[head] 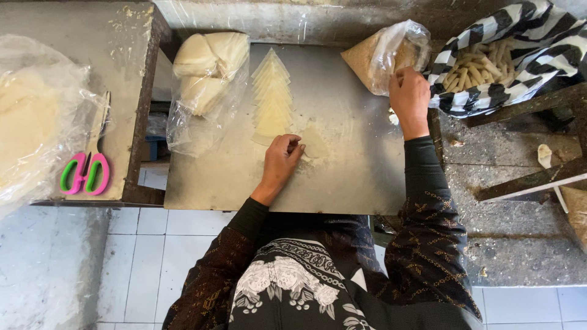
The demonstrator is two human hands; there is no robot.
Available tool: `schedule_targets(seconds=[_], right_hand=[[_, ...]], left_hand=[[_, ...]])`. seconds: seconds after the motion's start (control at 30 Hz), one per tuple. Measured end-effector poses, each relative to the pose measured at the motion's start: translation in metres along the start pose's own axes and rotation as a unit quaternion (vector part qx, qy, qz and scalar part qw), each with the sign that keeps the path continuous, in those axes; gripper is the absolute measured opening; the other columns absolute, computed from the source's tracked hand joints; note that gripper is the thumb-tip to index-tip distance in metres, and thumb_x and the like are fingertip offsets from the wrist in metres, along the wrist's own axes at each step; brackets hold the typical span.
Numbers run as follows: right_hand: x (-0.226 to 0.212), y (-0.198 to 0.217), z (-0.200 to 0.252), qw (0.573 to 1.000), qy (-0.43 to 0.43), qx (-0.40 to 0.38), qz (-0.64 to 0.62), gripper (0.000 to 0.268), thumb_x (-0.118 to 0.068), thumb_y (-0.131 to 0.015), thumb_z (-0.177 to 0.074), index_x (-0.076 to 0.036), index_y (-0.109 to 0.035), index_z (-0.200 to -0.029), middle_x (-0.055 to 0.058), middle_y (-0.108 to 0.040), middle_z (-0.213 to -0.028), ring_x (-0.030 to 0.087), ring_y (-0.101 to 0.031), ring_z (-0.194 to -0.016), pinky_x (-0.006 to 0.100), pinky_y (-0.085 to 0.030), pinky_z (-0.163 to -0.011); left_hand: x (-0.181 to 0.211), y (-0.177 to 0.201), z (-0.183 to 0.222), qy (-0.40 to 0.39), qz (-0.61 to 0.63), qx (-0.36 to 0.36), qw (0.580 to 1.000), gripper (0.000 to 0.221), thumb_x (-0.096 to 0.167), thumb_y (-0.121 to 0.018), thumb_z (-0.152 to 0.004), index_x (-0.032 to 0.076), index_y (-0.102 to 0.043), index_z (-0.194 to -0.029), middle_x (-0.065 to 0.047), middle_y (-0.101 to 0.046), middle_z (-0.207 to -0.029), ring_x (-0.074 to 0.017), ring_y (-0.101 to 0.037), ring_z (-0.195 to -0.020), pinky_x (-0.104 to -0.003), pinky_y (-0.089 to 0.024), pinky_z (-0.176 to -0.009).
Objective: The person fills triangular pastry sheets with a brown mixture from a bag using a wooden spoon and rolls them into thin cylinders by hand. They repeat this process with several sheets, placing the finished rolls in a pile on the workbench.
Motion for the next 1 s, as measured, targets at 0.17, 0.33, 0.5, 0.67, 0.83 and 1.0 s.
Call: schedule_targets(seconds=[0.17,0.33,0.5,0.67,0.83,1.0], right_hand=[[0.010,-0.004,-0.005,0.997,-0.010,-0.031,0.064,0.014,-0.014,-0.074,-0.094,-0.001,-0.071,-0.100,0.021,-0.072,-0.095,0.040,-0.069,-0.088,0.049,-0.052,-0.078],[0.013,-0.010,-0.002,0.970,0.060,0.001,0.235,0.007,-0.003,-0.067,-0.098,0.002,-0.070,-0.101,0.021,-0.068,-0.103,0.035,-0.068,-0.091,0.045,-0.053,-0.078],[0.017,-0.012,0.009,0.986,0.090,0.022,0.136,0.006,-0.006,-0.071,-0.096,-0.002,-0.074,-0.099,0.019,-0.070,-0.099,0.036,-0.068,-0.089,0.046,-0.053,-0.078],[0.041,0.001,0.006,0.999,-0.023,0.020,-0.028,0.006,0.000,-0.067,-0.101,0.001,-0.073,-0.100,0.015,-0.074,-0.096,0.022,-0.071,-0.082,0.036,-0.056,-0.073],[0.043,0.023,0.012,0.977,-0.114,0.039,-0.176,0.011,0.000,-0.066,-0.100,0.003,-0.074,-0.107,0.008,-0.072,-0.088,0.012,-0.063,-0.071,0.027,-0.048,-0.061],[0.023,0.053,0.031,0.920,-0.217,0.040,-0.323,0.010,-0.003,-0.065,-0.104,0.001,-0.072,-0.107,0.002,-0.068,-0.084,0.005,-0.059,-0.065,0.020,-0.044,-0.056]], left_hand=[[-0.006,0.000,-0.001,0.019,0.008,0.004,1.000,0.020,0.010,-0.076,-0.091,0.001,-0.068,-0.107,-0.011,-0.067,-0.096,-0.0202,-0.071,-0.080,-0.031,-0.058,-0.072],[-0.009,0.000,0.000,0.032,0.027,0.001,0.999,0.023,0.010,-0.075,-0.089,0.000,-0.068,-0.109,-0.011,-0.070,-0.099,-0.0187,-0.072,-0.082,-0.030,-0.058,-0.074],[-0.008,0.001,0.000,0.042,0.028,-0.007,0.999,0.023,0.009,-0.075,-0.089,-0.001,-0.068,-0.108,-0.012,-0.071,-0.099,-0.0189,-0.073,-0.083,-0.030,-0.059,-0.074],[-0.004,0.004,0.002,0.027,0.038,-0.017,0.999,0.020,0.009,-0.074,-0.091,-0.001,-0.067,-0.107,-0.013,-0.070,-0.102,-0.0202,-0.073,-0.087,-0.031,-0.060,-0.076],[-0.005,0.004,0.003,0.018,0.032,-0.011,0.999,0.019,0.007,-0.074,-0.091,0.000,-0.065,-0.106,-0.013,-0.069,-0.101,-0.0201,-0.074,-0.088,-0.031,-0.060,-0.077],[-0.013,0.001,0.002,0.030,0.017,0.006,0.999,0.019,0.007,-0.075,-0.089,0.001,-0.065,-0.104,-0.012,-0.071,-0.098,-0.0192,-0.074,-0.083,-0.031,-0.059,-0.075]])
Point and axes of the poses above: each hand's wrist, its own z-axis away from the middle knuckle, its own y-axis out of the back of the hand, x = y × z, the point moved 4 cm from there along -z, towards the middle knuckle
